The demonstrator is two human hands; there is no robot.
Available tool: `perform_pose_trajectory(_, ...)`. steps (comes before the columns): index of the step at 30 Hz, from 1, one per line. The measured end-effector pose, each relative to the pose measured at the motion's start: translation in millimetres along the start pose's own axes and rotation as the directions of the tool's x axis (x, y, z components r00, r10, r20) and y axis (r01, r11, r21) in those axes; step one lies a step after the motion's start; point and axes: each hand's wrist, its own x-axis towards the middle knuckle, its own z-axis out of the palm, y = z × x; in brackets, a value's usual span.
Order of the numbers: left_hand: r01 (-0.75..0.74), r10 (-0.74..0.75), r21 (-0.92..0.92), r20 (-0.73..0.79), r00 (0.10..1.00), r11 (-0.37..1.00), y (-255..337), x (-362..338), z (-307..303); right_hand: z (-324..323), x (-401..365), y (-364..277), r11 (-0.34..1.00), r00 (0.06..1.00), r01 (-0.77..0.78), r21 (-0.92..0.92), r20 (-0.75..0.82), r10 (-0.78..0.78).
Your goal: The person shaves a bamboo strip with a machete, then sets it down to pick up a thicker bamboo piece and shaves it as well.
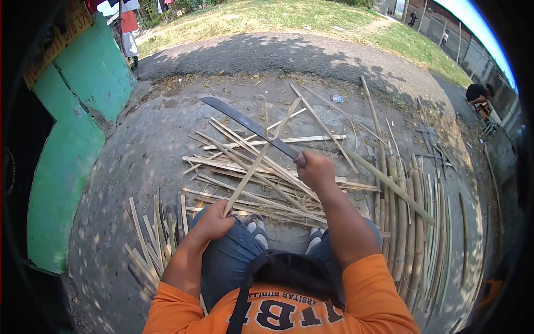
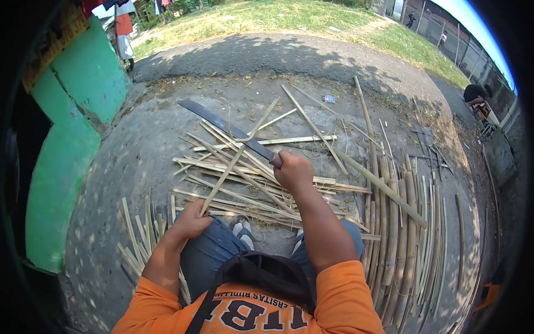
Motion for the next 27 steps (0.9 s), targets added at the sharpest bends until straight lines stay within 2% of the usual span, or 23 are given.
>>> perform_pose_trajectory(1,-0.008,0.008,0.006,0.001,1.0,1.0,-2.4,0.3,0.7,0.9,-2.6,-5.6,0.999,1.0,0.024,0.047,0.018,-0.025)
perform_pose_trajectory(3,-0.012,0.012,0.007,-0.005,1.0,1.0,-5.8,0.6,2.3,0.2,-8.9,-23.6,0.977,0.978,0.192,0.093,0.058,-0.198)
perform_pose_trajectory(5,-0.024,0.024,0.011,-0.016,1.0,1.0,-3.3,1.8,2.4,13.0,-18.9,-33.8,0.932,0.922,0.357,0.068,0.132,-0.363)
perform_pose_trajectory(6,-0.027,0.027,0.017,-0.019,0.999,0.999,-0.3,0.5,2.3,16.0,-20.4,-35.7,0.903,0.896,0.423,0.079,0.111,-0.43)
perform_pose_trajectory(9,-0.013,0.013,0.02,0.013,1.0,1.0,-3.7,-6.8,-1.4,17.0,-8.1,-14.5,0.912,0.912,0.41,-0.024,0.003,-0.41)
perform_pose_trajectory(10,-0.01,0.01,0.018,0.027,1.0,1.0,-5.7,-7.7,-3.5,21.1,-2.7,2.7,0.963,0.96,0.27,-0.018,-0.073,-0.271)
perform_pose_trajectory(11,-0.018,0.017,0.038,0.02,1.0,0.999,-6.5,-6.7,-2.5,21.2,3.3,14.3,0.996,0.99,0.044,0.072,-0.135,-0.034)
perform_pose_trajectory(13,-0.034,0.034,0.077,-0.001,0.999,0.996,-5.8,-3.2,0.4,10.4,8.9,23.5,0.966,0.965,-0.259,0.005,0.034,0.258)
perform_pose_trajectory(16,0.033,-0.034,0.058,0.021,0.999,0.998,-2.7,-1.2,-0.6,2.2,4.4,19.8,0.969,0.968,-0.241,-0.045,0.054,0.244)
perform_pose_trajectory(19,0.008,-0.008,0.009,0.013,1.0,1.0,-8.0,1.5,1.5,8.8,0.7,12.7,0.99,0.99,-0.139,0.035,0.008,0.139)
perform_pose_trajectory(20,0.014,-0.013,-0.017,0.018,1.0,1.0,-9.5,0.7,2.2,11.4,-2.5,7.5,0.999,0.999,-0.025,0.043,-0.04,0.027)
perform_pose_trajectory(24,0.032,-0.031,-0.061,0.025,0.999,0.998,-3.1,0.0,1.0,16.6,-13.5,-22.2,0.961,0.958,0.275,0.04,0.076,-0.277)
perform_pose_trajectory(27,0.024,-0.021,-0.052,0.054,0.998,0.998,-5.3,-0.7,-2.6,11.4,-8.5,-24.2,0.936,0.931,0.353,0.021,0.093,-0.353)
